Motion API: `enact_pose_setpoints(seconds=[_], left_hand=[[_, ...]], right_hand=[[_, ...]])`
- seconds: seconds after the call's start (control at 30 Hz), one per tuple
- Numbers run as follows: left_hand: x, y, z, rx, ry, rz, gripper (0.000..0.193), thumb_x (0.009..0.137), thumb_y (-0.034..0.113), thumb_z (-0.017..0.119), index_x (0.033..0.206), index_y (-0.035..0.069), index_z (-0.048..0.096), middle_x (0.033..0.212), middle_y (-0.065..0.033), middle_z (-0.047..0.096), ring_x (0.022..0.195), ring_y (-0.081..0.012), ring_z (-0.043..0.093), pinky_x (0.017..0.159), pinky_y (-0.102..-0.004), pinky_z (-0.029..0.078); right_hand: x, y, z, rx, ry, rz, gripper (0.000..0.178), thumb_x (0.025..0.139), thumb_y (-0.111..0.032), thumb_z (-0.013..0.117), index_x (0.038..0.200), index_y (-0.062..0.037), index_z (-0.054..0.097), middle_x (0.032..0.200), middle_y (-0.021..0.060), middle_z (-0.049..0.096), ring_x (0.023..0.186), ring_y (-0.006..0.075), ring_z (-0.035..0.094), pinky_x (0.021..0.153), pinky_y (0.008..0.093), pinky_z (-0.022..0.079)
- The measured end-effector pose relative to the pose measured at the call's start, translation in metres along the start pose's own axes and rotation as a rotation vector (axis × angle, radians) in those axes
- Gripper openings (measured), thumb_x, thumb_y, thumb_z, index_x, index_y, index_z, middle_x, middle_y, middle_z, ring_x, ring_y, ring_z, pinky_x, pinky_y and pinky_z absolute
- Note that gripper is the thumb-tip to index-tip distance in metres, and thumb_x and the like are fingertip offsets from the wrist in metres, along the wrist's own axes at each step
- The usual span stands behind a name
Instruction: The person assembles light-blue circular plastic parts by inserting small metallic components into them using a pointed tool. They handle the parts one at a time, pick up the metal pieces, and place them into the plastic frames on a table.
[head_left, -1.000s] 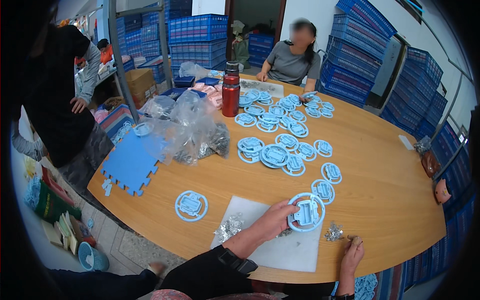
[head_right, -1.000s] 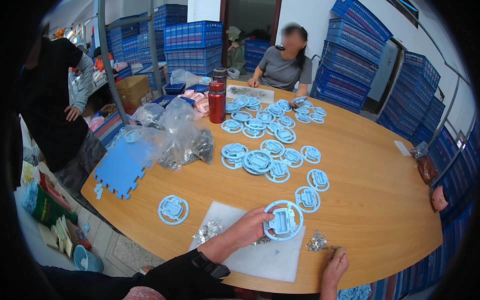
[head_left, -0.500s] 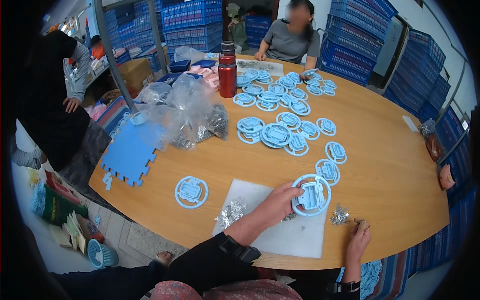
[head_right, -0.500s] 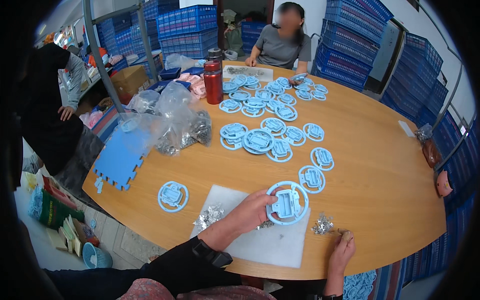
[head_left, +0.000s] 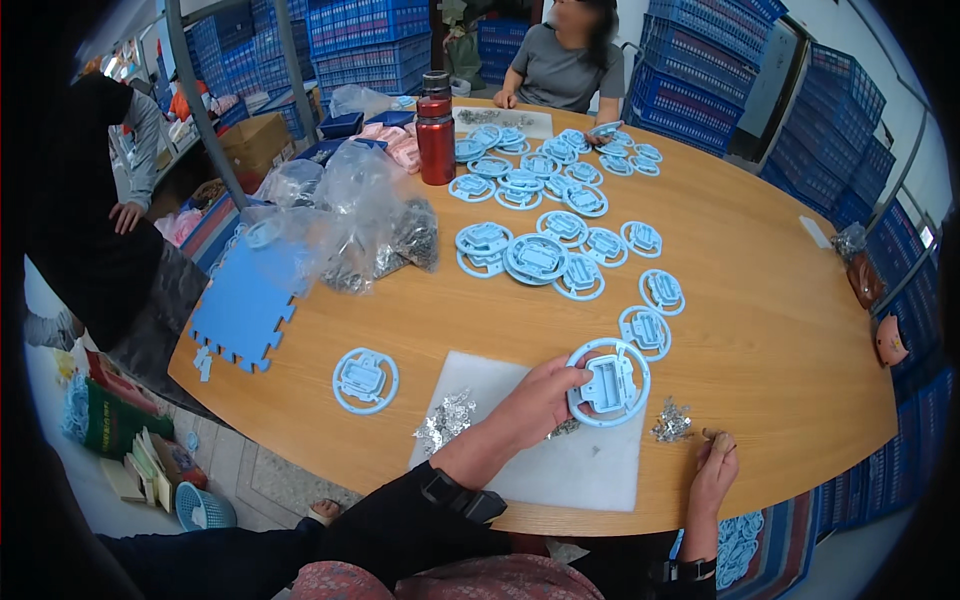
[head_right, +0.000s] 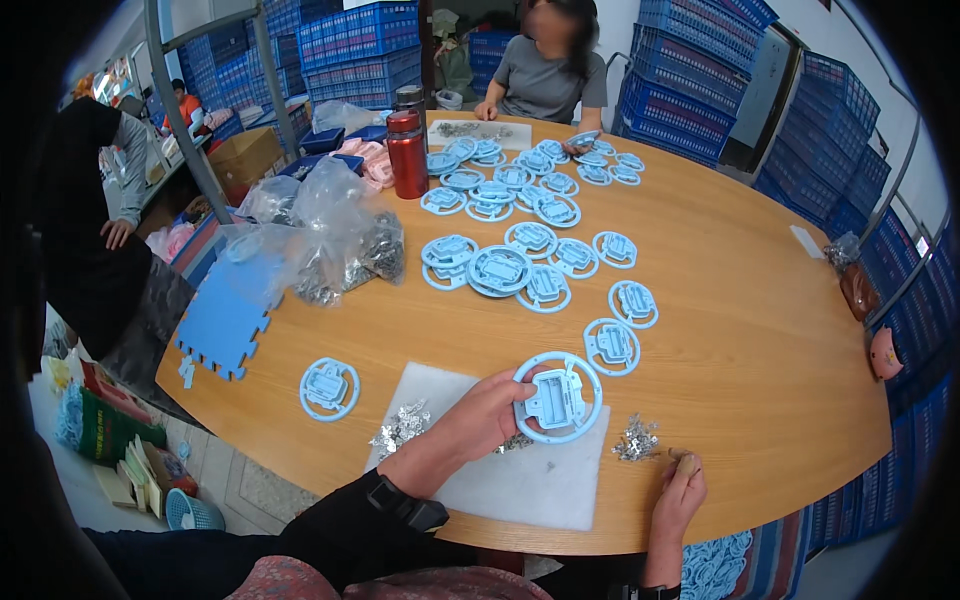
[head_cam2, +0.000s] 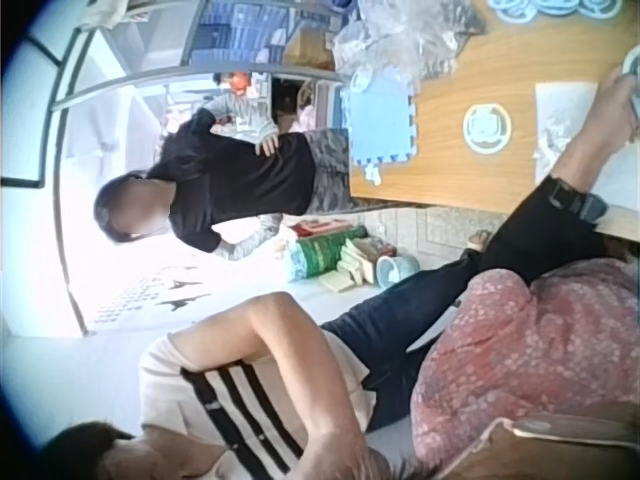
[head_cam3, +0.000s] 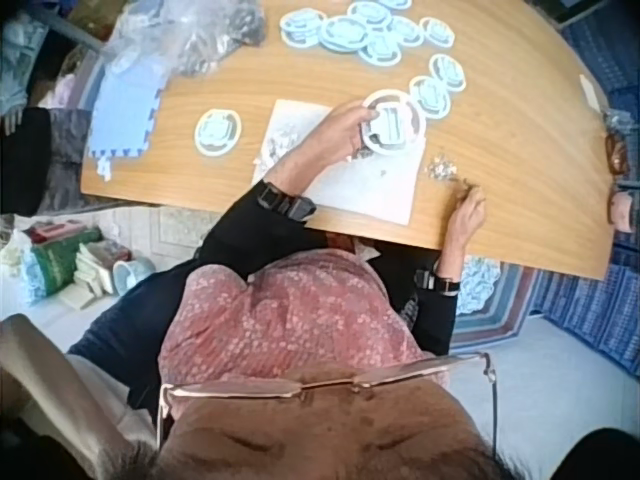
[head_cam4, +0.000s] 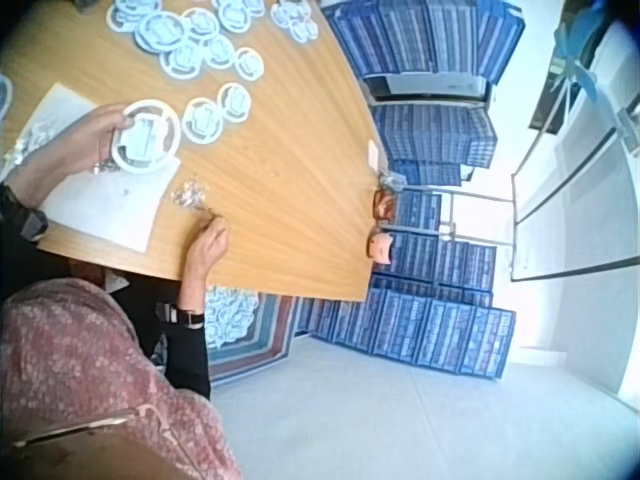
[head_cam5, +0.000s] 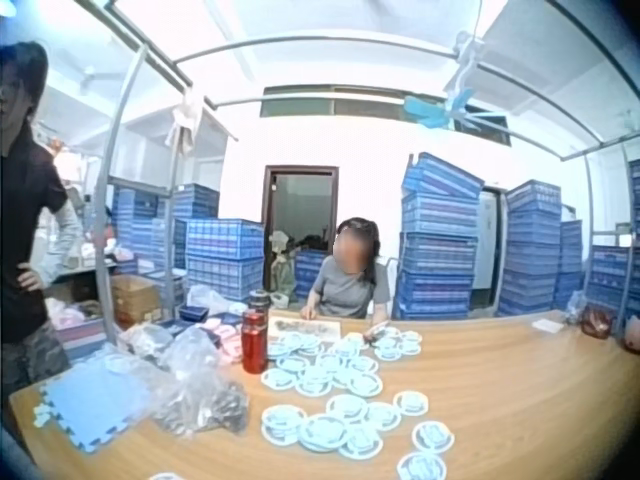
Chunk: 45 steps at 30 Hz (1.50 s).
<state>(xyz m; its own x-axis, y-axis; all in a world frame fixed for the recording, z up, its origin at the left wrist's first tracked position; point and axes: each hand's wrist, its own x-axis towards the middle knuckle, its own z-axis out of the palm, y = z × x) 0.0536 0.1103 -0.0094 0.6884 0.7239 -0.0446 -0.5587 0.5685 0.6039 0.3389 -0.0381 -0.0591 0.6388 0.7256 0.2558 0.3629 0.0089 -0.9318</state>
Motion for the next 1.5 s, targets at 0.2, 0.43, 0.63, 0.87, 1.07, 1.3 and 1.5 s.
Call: enact_pose_setpoints(seconds=[0.2,0.43,0.63,0.87,1.07,1.3,1.5], left_hand=[[0.000,-0.001,0.004,0.015,0.070,0.002,0.039,0.098,0.011,0.045,0.135,-0.003,0.046,0.123,-0.0109,0.058,0.105,-0.0195,0.062,0.088,-0.0354,0.052],[0.007,-0.002,-0.006,-0.025,0.031,-0.007,0.042,0.100,0.015,0.041,0.137,-0.003,0.045,0.127,-0.0118,0.058,0.111,-0.0222,0.062,0.094,-0.0386,0.052],[0.002,-0.002,-0.003,-0.059,0.070,0.013,0.041,0.100,0.015,0.039,0.137,-0.002,0.046,0.127,-0.0123,0.058,0.110,-0.0218,0.062,0.092,-0.0392,0.052],[0.005,-0.003,-0.012,0.008,-0.023,0.018,0.041,0.099,0.013,0.039,0.136,-0.002,0.046,0.126,-0.0130,0.058,0.112,-0.0234,0.061,0.095,-0.0416,0.051],[0.003,-0.004,-0.007,-0.043,0.019,0.039,0.041,0.099,0.014,0.039,0.135,-0.003,0.046,0.126,-0.0137,0.058,0.114,-0.0245,0.061,0.096,-0.0419,0.051],[0.001,-0.003,-0.004,-0.015,0.030,0.043,0.040,0.100,0.015,0.039,0.135,-0.004,0.048,0.122,-0.0140,0.060,0.107,-0.0234,0.062,0.090,-0.0395,0.051],[0.000,-0.002,-0.001,0.025,0.021,0.001,0.041,0.101,0.014,0.038,0.135,-0.004,0.048,0.121,-0.0134,0.061,0.103,-0.0215,0.063,0.088,-0.0366,0.052]], right_hand=[[-0.002,-0.001,0.002,0.026,-0.009,0.013,0.035,0.106,-0.035,0.045,0.097,-0.0061,0.064,0.068,-0.0055,0.045,0.058,0.0022,0.036,0.050,0.0195,0.027],[0.001,-0.004,0.000,0.046,-0.021,0.044,0.034,0.106,-0.033,0.046,0.099,-0.0044,0.063,0.072,-0.0053,0.045,0.064,0.0028,0.037,0.055,0.0197,0.028],[-0.002,-0.006,0.002,0.031,-0.016,-0.003,0.034,0.107,-0.033,0.046,0.098,-0.0052,0.064,0.071,-0.0051,0.044,0.061,0.0024,0.036,0.053,0.0196,0.027],[0.000,0.005,-0.004,0.013,-0.035,0.006,0.035,0.107,-0.032,0.045,0.099,-0.0030,0.063,0.070,-0.0044,0.044,0.062,0.0028,0.037,0.053,0.0202,0.028],[-0.002,-0.010,0.000,0.026,0.020,-0.113,0.036,0.107,-0.032,0.042,0.109,-0.0013,0.060,0.069,-0.0031,0.045,0.059,0.0038,0.038,0.052,0.0208,0.030],[-0.009,-0.047,0.016,0.094,-0.063,-0.126,0.028,0.106,-0.025,0.047,0.115,-0.0009,0.059,0.076,-0.0021,0.050,0.062,0.0045,0.043,0.054,0.0197,0.036],[-0.003,-0.092,0.052,0.291,-0.334,0.078,0.022,0.103,-0.019,0.054,0.114,-0.0015,0.060,0.084,-0.0003,0.058,0.066,0.0037,0.048,0.058,0.0189,0.040]])
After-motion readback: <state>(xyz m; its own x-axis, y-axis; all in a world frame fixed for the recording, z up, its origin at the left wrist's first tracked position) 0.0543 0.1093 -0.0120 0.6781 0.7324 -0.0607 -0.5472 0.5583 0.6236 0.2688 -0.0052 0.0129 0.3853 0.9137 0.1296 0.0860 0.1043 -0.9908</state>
